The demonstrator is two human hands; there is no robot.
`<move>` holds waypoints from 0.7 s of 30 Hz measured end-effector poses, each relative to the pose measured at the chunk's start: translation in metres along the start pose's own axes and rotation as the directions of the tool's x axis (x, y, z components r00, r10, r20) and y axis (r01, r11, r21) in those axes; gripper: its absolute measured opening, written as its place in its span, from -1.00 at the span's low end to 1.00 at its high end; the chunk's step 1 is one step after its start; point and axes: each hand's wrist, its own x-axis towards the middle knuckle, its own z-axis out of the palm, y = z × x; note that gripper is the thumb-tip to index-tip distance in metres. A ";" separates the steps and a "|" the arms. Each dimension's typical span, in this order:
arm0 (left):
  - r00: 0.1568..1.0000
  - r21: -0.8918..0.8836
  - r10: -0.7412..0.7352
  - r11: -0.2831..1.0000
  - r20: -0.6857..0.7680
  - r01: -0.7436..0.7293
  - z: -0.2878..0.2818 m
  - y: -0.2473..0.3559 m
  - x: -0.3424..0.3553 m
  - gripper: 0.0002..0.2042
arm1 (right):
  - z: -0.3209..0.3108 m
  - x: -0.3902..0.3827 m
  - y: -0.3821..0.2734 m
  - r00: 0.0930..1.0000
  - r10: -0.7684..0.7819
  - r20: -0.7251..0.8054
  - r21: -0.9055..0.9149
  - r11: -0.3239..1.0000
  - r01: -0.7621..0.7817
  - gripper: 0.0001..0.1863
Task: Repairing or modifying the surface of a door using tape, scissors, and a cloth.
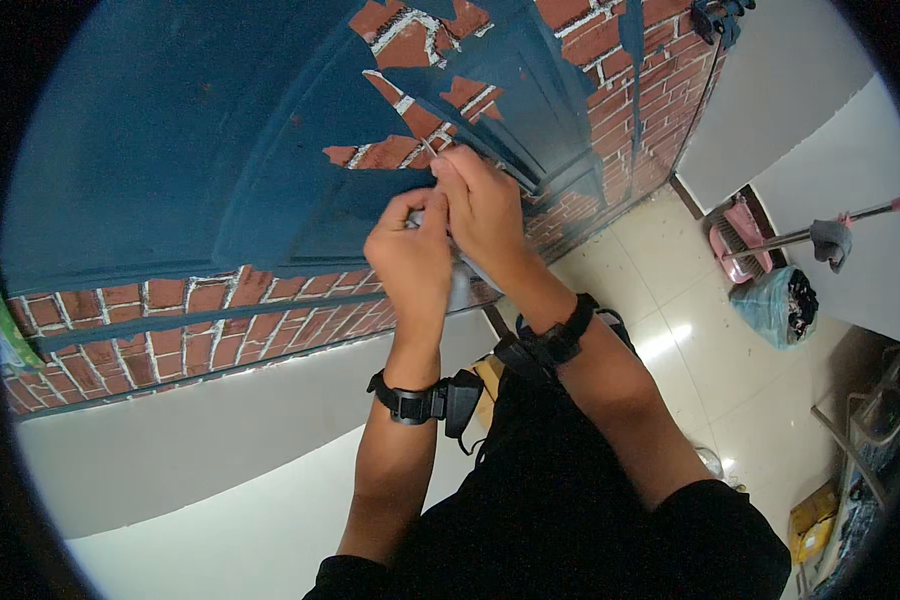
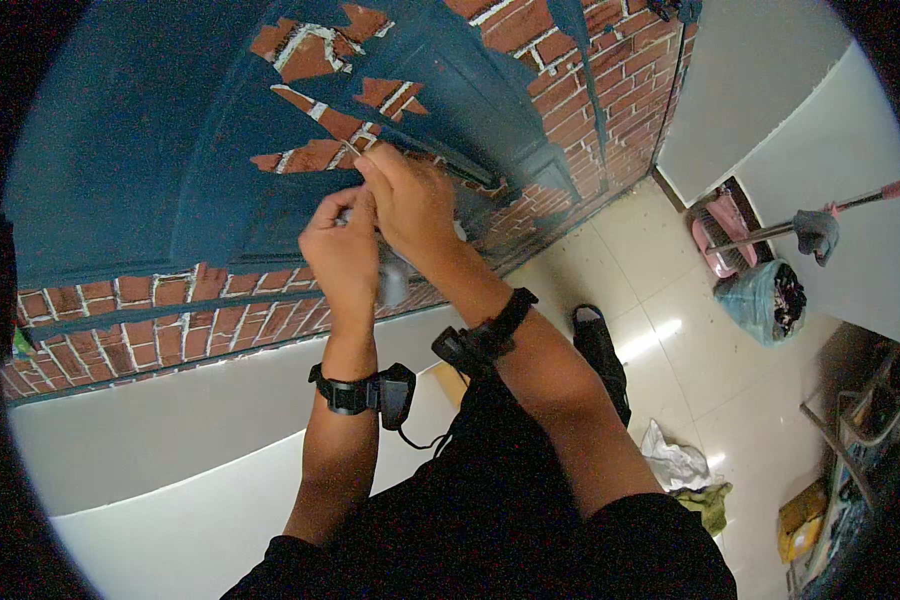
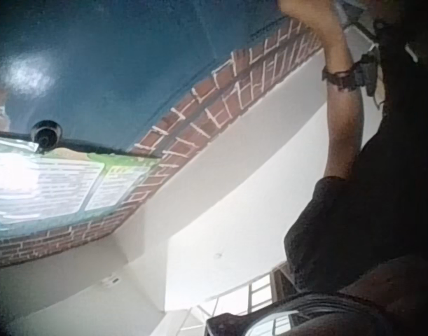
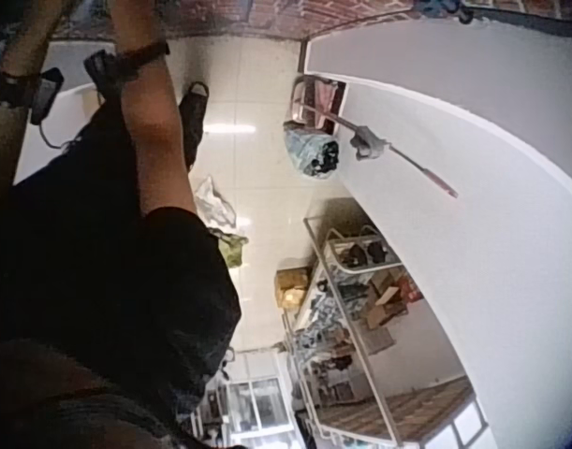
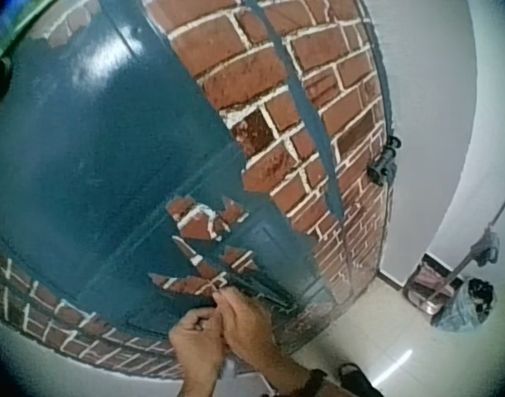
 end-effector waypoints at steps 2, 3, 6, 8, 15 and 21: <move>1.000 0.020 0.013 1.000 0.002 -0.013 -0.006 0.012 0.004 -0.85 | -0.001 -0.001 -0.005 0.998 0.062 0.033 0.025 0.998 -0.063 -0.82; 0.999 -0.053 -0.004 0.999 0.039 0.006 -0.006 0.006 0.003 -0.86 | -0.001 -0.004 -0.004 0.996 0.082 0.022 0.062 0.995 -0.083 -0.82; 0.999 0.031 0.028 0.999 0.023 -0.028 -0.006 -0.004 -0.005 -0.87 | 0.001 -0.008 0.003 0.998 0.056 0.016 0.114 0.992 -0.057 -0.83; 1.000 0.024 0.010 1.000 0.012 -0.011 -0.005 -0.011 -0.008 -0.86 | -0.001 -0.011 0.004 0.999 0.022 0.029 0.130 0.991 -0.026 -0.83; 0.999 0.020 -0.019 1.000 0.031 0.018 -0.002 -0.009 -0.006 -0.84 | -0.002 -0.009 0.007 0.999 -0.047 0.012 0.070 0.996 0.046 -0.84; 0.999 0.002 -0.013 1.000 0.034 0.013 -0.003 -0.014 -0.002 -0.84 | 0.001 -0.008 0.004 1.000 -0.007 0.023 0.074 0.997 0.005 -0.82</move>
